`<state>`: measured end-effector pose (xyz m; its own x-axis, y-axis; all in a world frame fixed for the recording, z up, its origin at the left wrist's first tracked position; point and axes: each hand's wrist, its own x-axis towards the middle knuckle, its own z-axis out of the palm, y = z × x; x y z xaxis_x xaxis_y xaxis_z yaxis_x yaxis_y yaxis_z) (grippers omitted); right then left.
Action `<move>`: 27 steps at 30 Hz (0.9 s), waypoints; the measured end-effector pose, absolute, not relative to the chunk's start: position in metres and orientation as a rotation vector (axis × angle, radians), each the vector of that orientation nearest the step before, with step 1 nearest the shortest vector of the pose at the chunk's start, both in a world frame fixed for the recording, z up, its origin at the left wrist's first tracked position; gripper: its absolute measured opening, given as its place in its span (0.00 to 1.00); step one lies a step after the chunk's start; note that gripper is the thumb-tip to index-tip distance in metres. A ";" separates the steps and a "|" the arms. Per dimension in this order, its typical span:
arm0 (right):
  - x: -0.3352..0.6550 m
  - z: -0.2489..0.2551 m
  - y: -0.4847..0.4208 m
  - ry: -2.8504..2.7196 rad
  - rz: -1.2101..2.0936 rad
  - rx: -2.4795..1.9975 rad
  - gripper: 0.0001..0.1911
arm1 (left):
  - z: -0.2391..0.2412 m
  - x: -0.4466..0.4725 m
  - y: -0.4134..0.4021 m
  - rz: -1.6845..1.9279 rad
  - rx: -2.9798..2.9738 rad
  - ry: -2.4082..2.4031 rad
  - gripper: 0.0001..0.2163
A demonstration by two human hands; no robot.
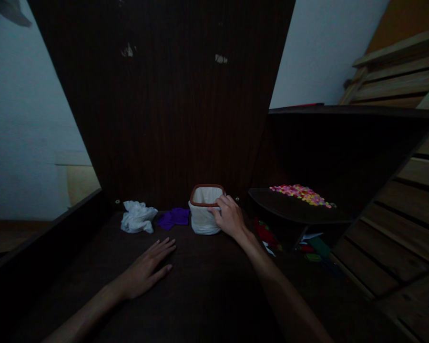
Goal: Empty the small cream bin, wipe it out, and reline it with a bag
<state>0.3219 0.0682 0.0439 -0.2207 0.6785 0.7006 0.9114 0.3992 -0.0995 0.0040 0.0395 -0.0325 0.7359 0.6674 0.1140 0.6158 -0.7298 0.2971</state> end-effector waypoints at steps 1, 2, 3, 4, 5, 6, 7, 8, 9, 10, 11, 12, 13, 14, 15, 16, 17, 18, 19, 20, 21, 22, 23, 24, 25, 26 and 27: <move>0.319 0.045 0.066 -1.978 -0.451 -1.339 0.12 | -0.033 0.004 0.039 0.323 2.692 1.016 0.25; 0.316 0.047 0.063 -1.976 -0.460 -1.326 0.12 | -0.034 0.003 0.039 0.347 2.685 1.018 0.26; 0.313 0.049 0.059 -1.976 -0.468 -1.312 0.12 | -0.035 0.002 0.038 0.380 2.674 1.021 0.26; 0.309 0.051 0.054 -1.978 -0.476 -1.293 0.12 | -0.037 0.001 0.038 0.422 2.659 1.030 0.27; 0.306 0.054 0.049 -1.979 -0.485 -1.266 0.12 | -0.038 0.000 0.037 0.463 2.638 1.044 0.28; 0.301 0.058 0.043 -1.976 -0.496 -1.231 0.13 | -0.040 -0.001 0.037 0.503 2.612 1.061 0.29; 0.296 0.061 0.037 -1.971 -0.507 -1.190 0.13 | -0.041 -0.002 0.037 0.538 2.582 1.076 0.31; 0.291 0.064 0.030 -1.966 -0.514 -1.144 0.13 | -0.042 -0.003 0.037 0.570 2.551 1.083 0.32; 0.285 0.067 0.023 -1.961 -0.514 -1.103 0.14 | -0.042 -0.003 0.037 0.604 2.519 1.082 0.34; 0.279 0.070 0.015 -1.964 -0.502 -1.068 0.14 | -0.042 -0.003 0.037 0.643 2.485 1.076 0.35; 0.273 0.072 0.008 -1.969 -0.478 -1.037 0.14 | -0.042 -0.003 0.037 0.682 2.451 1.068 0.37; 0.267 0.074 0.002 -1.973 -0.454 -1.010 0.14 | -0.043 -0.002 0.037 0.723 2.413 1.066 0.39; 0.260 0.075 -0.004 -1.976 -0.432 -0.985 0.14 | -0.043 -0.002 0.037 0.765 2.373 1.069 0.40; 0.254 0.076 -0.010 -1.979 -0.408 -0.961 0.14 | -0.045 -0.002 0.036 0.811 2.334 1.075 0.42; 0.249 0.076 -0.015 -1.980 -0.387 -0.939 0.14 | -0.046 -0.002 0.036 0.850 2.300 1.081 0.43; 0.243 0.075 -0.019 -1.980 -0.368 -0.922 0.14 | -0.048 -0.003 0.036 0.883 2.273 1.086 0.45; 0.238 0.074 -0.023 -1.982 -0.350 -0.912 0.14 | -0.050 -0.003 0.036 0.902 2.258 1.085 0.46; 0.233 0.073 -0.027 -1.985 -0.332 -0.908 0.14 | -0.052 -0.003 0.036 0.902 2.254 1.073 0.45; 0.229 0.071 -0.030 -1.987 -0.316 -0.906 0.14 | -0.053 -0.003 0.036 0.882 2.262 1.042 0.44; 0.225 0.069 -0.033 -1.990 -0.301 -0.908 0.14 | -0.052 -0.003 0.035 0.854 2.279 0.992 0.41; 0.222 0.067 -0.036 -1.993 -0.286 -0.911 0.13 | -0.051 -0.002 0.035 0.826 2.302 0.926 0.38; 0.218 0.064 -0.038 -1.995 -0.272 -0.913 0.12 | -0.048 0.000 0.034 0.802 2.325 0.854 0.34; 0.216 0.062 -0.040 -1.995 -0.263 -0.911 0.11 | -0.044 0.002 0.033 0.784 2.345 0.792 0.31; 0.213 0.059 -0.041 -1.989 -0.260 -0.910 0.11 | -0.039 0.003 0.032 0.772 2.365 0.750 0.29; 0.211 0.057 -0.042 -1.983 -0.258 -0.909 0.11 | -0.033 0.005 0.031 0.759 2.383 0.726 0.28; 0.209 0.055 -0.043 -1.975 -0.254 -0.908 0.11 | -0.028 0.006 0.029 0.744 2.393 0.720 0.27; 0.207 0.054 -0.044 -1.965 -0.247 -0.908 0.12 | -0.024 0.008 0.028 0.728 2.395 0.725 0.27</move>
